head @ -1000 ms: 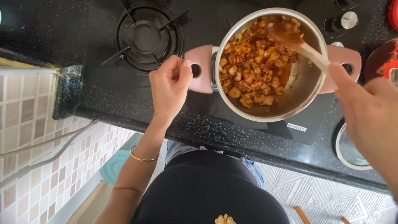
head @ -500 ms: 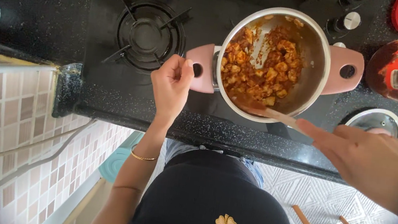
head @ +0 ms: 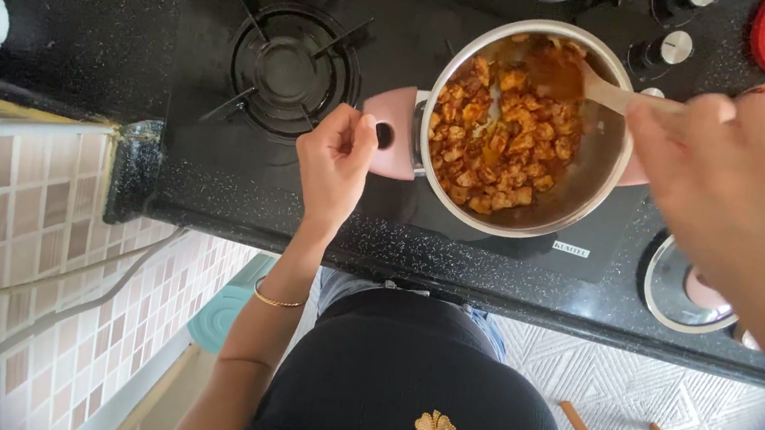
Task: The person stirs chopped onions in a pot on the stovetop with a wooden spoon, adds tomato paste from a jar and stirs it in. They pour green peas from a colander into the pot, stir the mixture, then pour hot water from a kettle into the pot and place the kettle back on the stove.
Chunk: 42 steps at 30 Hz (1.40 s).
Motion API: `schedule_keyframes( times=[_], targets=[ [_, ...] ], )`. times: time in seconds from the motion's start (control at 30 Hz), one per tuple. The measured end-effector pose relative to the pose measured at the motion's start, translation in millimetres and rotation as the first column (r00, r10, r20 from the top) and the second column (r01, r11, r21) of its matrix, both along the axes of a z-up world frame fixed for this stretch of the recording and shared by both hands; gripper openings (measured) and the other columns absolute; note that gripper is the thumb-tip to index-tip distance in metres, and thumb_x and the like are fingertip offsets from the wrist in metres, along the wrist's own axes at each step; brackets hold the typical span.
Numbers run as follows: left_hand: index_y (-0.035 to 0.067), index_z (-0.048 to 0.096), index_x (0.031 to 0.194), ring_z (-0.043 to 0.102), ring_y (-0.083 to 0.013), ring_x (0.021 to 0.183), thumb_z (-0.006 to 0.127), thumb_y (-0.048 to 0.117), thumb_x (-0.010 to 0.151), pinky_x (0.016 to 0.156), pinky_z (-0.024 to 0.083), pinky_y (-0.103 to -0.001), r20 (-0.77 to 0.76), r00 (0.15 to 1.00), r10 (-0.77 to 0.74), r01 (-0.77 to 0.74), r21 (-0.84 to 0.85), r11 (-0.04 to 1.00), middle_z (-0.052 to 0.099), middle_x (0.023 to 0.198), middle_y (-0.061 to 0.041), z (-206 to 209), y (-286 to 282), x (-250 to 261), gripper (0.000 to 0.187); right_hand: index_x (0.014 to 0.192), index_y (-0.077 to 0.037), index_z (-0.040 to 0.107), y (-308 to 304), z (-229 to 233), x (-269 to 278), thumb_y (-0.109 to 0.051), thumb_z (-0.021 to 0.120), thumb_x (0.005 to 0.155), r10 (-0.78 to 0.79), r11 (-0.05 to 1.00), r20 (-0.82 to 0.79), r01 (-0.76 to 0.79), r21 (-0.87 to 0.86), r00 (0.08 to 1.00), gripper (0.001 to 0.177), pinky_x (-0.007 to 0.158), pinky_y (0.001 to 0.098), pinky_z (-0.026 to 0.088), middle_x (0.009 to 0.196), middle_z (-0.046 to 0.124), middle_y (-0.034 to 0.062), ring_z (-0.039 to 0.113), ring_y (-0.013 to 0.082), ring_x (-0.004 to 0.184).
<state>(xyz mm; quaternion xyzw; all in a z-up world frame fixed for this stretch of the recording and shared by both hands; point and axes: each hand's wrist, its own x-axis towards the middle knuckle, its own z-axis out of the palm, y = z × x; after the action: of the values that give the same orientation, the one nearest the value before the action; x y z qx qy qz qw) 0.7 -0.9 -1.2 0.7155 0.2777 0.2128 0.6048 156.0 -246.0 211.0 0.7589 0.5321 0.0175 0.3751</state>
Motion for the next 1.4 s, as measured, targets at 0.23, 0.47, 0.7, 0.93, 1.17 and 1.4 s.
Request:
schedule_keyframes(
  times=[0.23, 0.47, 0.7, 0.93, 1.17, 1.4],
  targets=[
    [0.0, 0.056, 0.076, 0.034, 0.0003, 0.058, 0.065, 0.014, 0.102, 0.05, 0.026, -0.025, -0.018, 0.999, 0.034, -0.034, 0.025, 0.999, 0.043, 0.059, 0.007, 0, -4, 2, 0.031, 0.146, -0.014, 0.059, 3, -10, 21, -0.021, 0.068, 0.089, 0.017, 0.961, -0.116, -0.048, -0.271, 0.993, 0.058, 0.052, 0.0229, 0.053, 0.095, 0.064, -0.0052, 0.068, 0.0087, 0.093],
    [-0.001, 0.06, 0.079, 0.036, 0.0005, 0.059, 0.065, 0.014, 0.102, 0.051, 0.028, -0.025, 0.009, 0.999, 0.051, -0.051, 0.019, 0.999, 0.044, 0.061, 0.007, -5, -6, 7, 0.028, 0.143, -0.052, 0.053, -30, -59, 62, -0.045, 0.064, 0.089, -0.453, 0.886, -0.515, 0.304, -0.35, 0.728, 0.055, 0.065, 0.0352, 0.061, 0.088, 0.074, -0.0066, 0.076, 0.0196, 0.069],
    [-0.002, 0.061, 0.081, 0.036, 0.0004, 0.061, 0.065, 0.015, 0.103, 0.052, 0.028, -0.025, 0.015, 0.995, 0.103, -0.104, 0.023, 0.994, 0.045, 0.063, 0.007, -13, -2, 11, 0.028, 0.14, -0.026, 0.058, -35, -64, 9, -0.036, 0.052, 0.1, -0.252, 0.843, -0.686, 0.503, 0.191, 0.682, 0.042, 0.047, 0.0482, 0.051, 0.052, 0.06, 0.0144, 0.061, 0.037, 0.047],
    [-0.001, 0.06, 0.08, 0.036, 0.0003, 0.058, 0.064, 0.016, 0.104, 0.05, 0.027, -0.025, -0.014, 0.999, 0.031, -0.03, 0.039, 0.999, 0.045, 0.061, 0.007, 1, 12, 13, 0.03, 0.139, -0.023, 0.06, -42, -30, -8, -0.03, 0.056, 0.102, -0.298, 0.766, -0.563, 0.546, 0.341, 0.77, 0.038, 0.044, 0.047, 0.048, 0.064, 0.063, 0.0106, 0.058, 0.0335, 0.045],
    [-0.001, 0.058, 0.08, 0.037, -0.0002, 0.058, 0.063, 0.016, 0.105, 0.049, 0.029, -0.026, -0.046, 0.996, -0.08, 0.084, 0.079, 0.993, 0.045, 0.06, 0.005, 16, 19, 10, 0.03, 0.145, -0.021, 0.061, -46, -45, -20, -0.025, 0.061, 0.101, -0.128, 0.888, -0.274, 0.233, 0.396, 0.953, 0.044, 0.038, 0.0334, 0.043, 0.065, 0.054, 0.0013, 0.053, 0.0166, 0.042],
    [-0.002, 0.06, 0.081, 0.039, -0.0005, 0.056, 0.063, 0.016, 0.104, 0.048, 0.03, -0.026, -0.102, 0.987, -0.126, 0.137, 0.102, 0.985, 0.048, 0.059, 0.004, 26, 22, 9, 0.029, 0.14, -0.037, 0.065, -52, -18, -48, -0.037, 0.061, 0.1, -0.235, 0.915, -0.155, 0.272, 0.298, 0.96, 0.041, 0.041, 0.0272, 0.042, 0.067, 0.054, -0.0058, 0.054, 0.0131, 0.045]
  ],
)
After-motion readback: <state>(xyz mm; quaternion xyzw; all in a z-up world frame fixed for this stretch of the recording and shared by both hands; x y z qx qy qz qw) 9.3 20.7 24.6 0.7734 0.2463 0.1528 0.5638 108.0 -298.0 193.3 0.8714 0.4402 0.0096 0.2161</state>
